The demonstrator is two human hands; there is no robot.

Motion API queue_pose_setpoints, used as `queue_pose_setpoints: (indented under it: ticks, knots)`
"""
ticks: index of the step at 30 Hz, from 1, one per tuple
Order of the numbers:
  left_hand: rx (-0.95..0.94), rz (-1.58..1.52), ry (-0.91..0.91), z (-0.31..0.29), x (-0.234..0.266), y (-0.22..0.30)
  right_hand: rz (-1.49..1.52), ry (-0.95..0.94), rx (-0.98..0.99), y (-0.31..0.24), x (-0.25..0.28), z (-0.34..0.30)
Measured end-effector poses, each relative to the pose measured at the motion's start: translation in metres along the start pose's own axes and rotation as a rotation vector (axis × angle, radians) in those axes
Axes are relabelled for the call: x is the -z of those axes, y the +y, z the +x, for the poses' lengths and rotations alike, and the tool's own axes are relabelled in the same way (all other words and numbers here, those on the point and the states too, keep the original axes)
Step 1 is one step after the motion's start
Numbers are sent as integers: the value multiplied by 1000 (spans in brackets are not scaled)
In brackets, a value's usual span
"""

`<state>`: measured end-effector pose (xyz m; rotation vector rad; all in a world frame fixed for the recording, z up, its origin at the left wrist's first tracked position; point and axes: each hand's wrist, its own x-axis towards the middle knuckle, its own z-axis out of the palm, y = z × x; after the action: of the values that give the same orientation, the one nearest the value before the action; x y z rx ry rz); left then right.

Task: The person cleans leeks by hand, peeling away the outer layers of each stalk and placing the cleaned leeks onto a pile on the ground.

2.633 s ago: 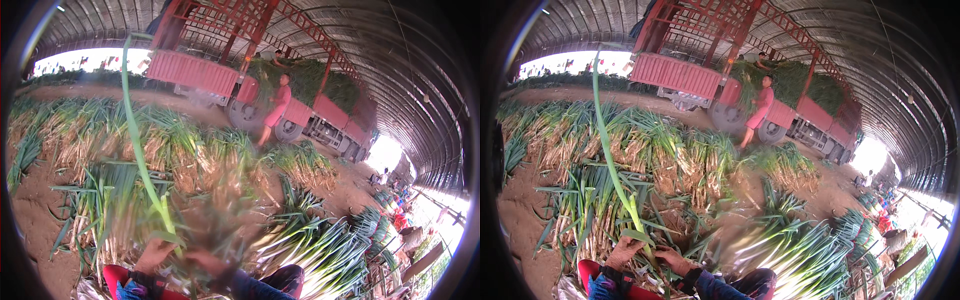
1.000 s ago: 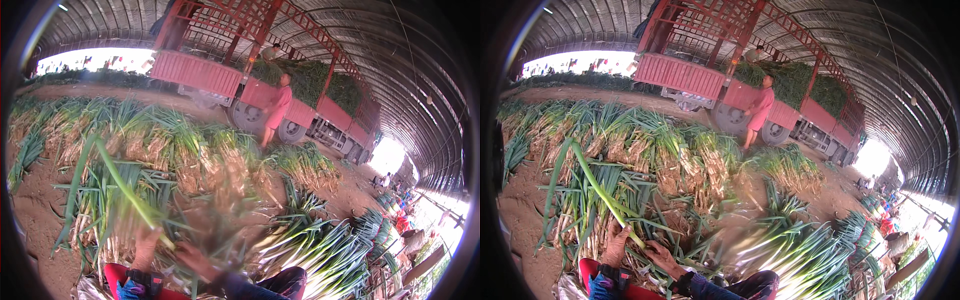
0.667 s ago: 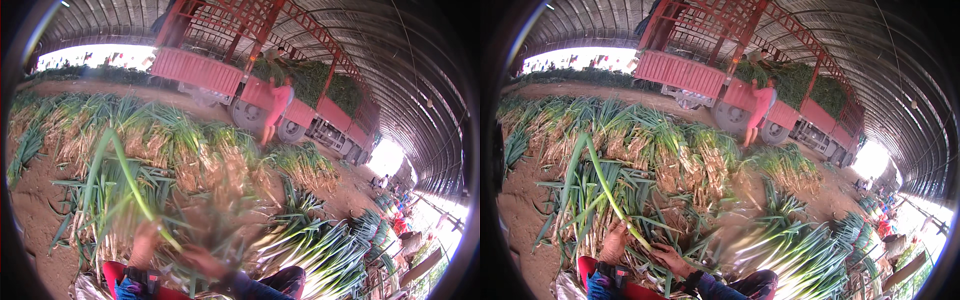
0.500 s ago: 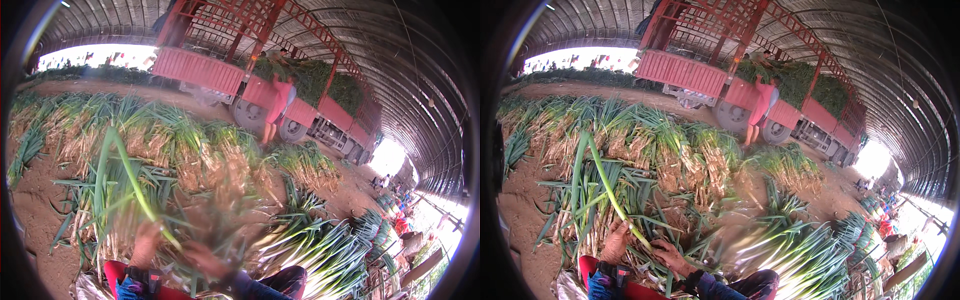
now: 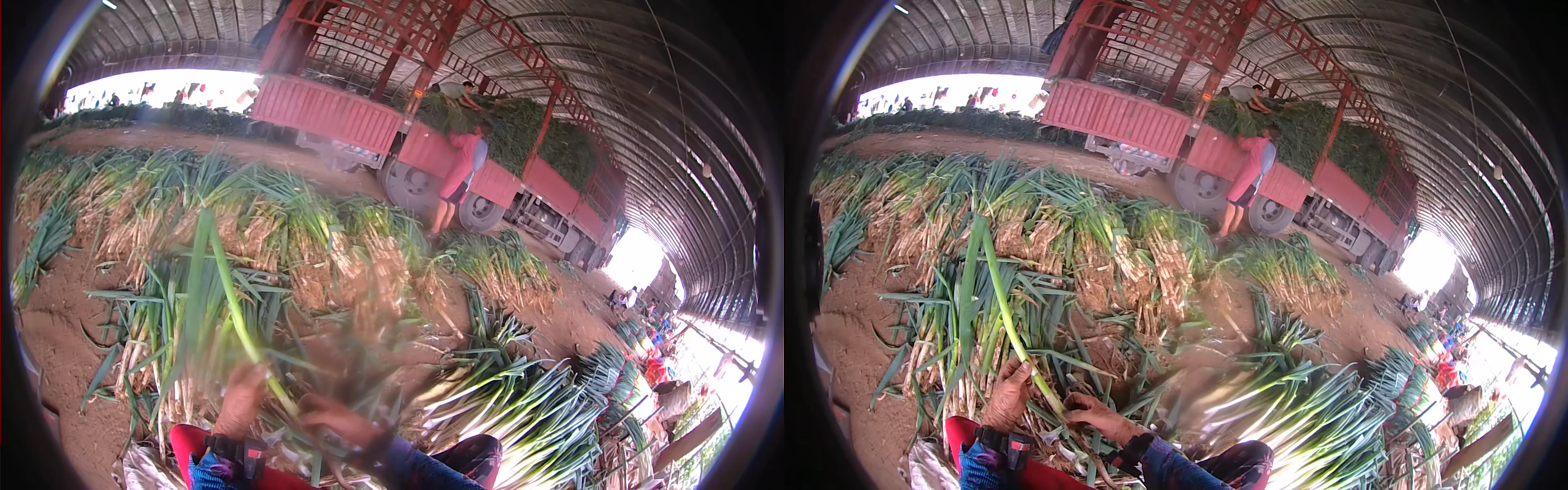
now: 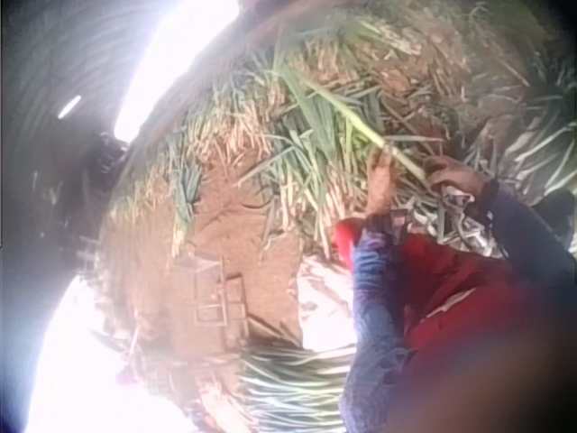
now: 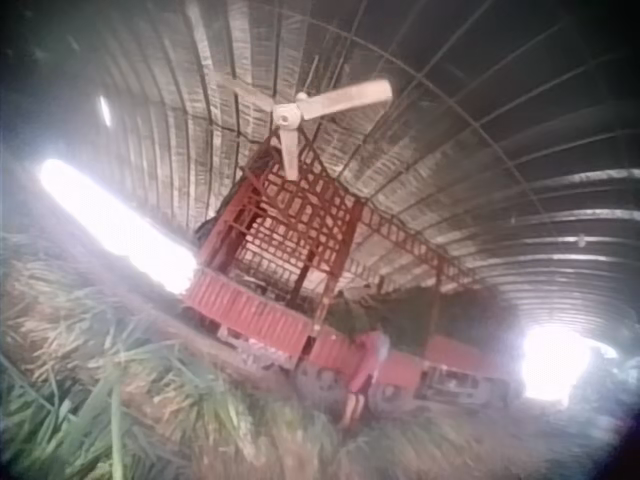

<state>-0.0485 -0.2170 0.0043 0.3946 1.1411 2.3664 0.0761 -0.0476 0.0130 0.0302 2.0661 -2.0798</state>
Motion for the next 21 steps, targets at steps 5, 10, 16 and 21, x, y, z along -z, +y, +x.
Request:
queue_pose_setpoints:
  ticks: [5, 10, 16, 21]
  knots:
    - [-33, 68, 6, -6, 6, -2, -195, 123, 121, 21, -3, 7]
    - [-37, 195, 186, -1, 23, -6, -591, 369, 348, 28, -17, 12]
    - [-130, 125, 117, 20, 0, 6, -720, 465, 528, 1, -21, 6]
    - [-138, 72, 251, 23, 30, -3, 229, 485, 294, 33, -16, 7]
